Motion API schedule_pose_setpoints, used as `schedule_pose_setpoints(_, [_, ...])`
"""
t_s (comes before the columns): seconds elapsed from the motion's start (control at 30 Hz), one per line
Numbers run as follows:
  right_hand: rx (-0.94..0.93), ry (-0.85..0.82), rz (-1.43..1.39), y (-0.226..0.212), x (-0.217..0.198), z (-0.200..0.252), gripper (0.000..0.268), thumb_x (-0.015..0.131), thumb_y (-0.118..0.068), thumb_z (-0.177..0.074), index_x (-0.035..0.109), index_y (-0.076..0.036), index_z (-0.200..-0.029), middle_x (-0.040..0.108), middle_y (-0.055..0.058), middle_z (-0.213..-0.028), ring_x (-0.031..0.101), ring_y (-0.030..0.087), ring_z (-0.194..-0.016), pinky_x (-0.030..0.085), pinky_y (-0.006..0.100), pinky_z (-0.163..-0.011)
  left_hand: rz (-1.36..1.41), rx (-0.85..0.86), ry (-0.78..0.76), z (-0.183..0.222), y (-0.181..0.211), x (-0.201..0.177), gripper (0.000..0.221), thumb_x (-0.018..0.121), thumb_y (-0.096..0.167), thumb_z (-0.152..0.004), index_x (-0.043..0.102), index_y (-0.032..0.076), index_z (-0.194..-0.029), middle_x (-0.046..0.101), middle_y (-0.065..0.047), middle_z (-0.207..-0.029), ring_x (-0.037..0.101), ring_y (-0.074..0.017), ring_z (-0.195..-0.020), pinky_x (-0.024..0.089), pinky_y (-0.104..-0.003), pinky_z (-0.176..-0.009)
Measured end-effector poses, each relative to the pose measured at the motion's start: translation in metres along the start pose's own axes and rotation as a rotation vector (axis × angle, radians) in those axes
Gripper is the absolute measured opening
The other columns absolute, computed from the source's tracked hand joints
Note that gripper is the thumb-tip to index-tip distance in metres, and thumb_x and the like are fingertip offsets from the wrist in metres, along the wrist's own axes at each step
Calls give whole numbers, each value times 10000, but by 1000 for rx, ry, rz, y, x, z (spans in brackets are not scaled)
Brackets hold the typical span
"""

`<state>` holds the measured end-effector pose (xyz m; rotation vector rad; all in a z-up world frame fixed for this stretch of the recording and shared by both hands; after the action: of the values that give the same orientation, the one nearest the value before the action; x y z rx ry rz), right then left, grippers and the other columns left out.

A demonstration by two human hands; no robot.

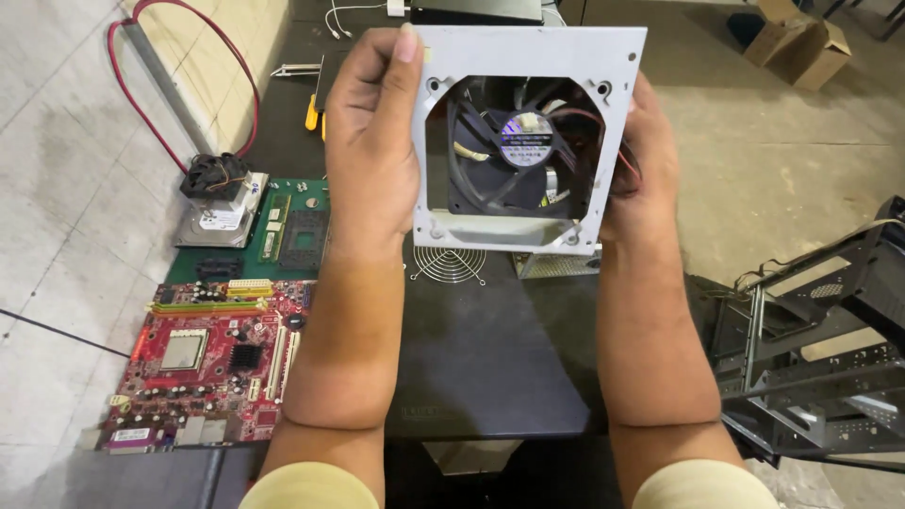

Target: Cleaning a computer power supply unit casing with a brush and fitting the cooling fan back into place.

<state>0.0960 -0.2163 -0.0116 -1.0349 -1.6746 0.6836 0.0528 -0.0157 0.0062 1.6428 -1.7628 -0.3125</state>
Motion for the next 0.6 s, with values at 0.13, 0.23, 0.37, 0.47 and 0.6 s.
schedule_pose_setpoints(0.13, [51, -222, -244, 13, -1, 5, 228, 626, -236, -943, 706, -31, -1001, 733, 120, -941, 709, 247, -884, 570, 344, -793, -11, 6, 9, 1, -6, 0, 184, 563, 299, -1051, 608, 148, -956, 477, 88, -843, 424, -51, -826, 367, -216, -805])
schedule_pose_setpoints(0.23, [140, -236, -339, 33, -22, -4, 318, 608, -243, -953, 728, 41, -1033, 760, 190, -1003, 733, 316, -962, 590, 384, -879, 7, -25, 25, 0, -10, -1, 199, 588, 334, -1033, 625, 152, -963, 510, 97, -859, 456, -33, -850, 380, -199, -831])
schedule_pose_setpoints(0.37, [235, -226, -410, 38, -22, -3, 298, 637, -252, -930, 749, 13, -1010, 764, 156, -976, 721, 315, -961, 586, 395, -894, -45, -47, 0, -2, -6, -1, 248, 562, 360, -1025, 580, 156, -887, 423, 94, -795, 384, -44, -790, 331, -211, -766])
schedule_pose_setpoints(0.47, [251, -208, -397, 39, -23, -1, 289, 633, -256, -933, 750, -2, -1006, 765, 138, -976, 721, 302, -955, 580, 390, -898, -69, -38, -9, -2, -5, 0, 260, 548, 362, -1029, 561, 154, -874, 393, 91, -788, 358, -48, -778, 312, -221, -748])
schedule_pose_setpoints(0.6, [264, -170, -392, 43, -27, -4, 304, 644, -259, -917, 749, 8, -1017, 770, 152, -978, 727, 314, -944, 586, 389, -877, -76, -9, -31, -4, -11, -1, 243, 530, 339, -1046, 567, 150, -898, 409, 86, -808, 367, -52, -790, 322, -228, -753])
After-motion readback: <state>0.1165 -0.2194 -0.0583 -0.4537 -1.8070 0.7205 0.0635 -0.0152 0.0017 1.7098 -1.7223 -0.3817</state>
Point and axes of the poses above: each hand's wrist, its own z-axis away from the middle knuckle, its own x-axis out of the palm, y = z × x, the point moved 3 cm from there along -z, towards the middle knuckle
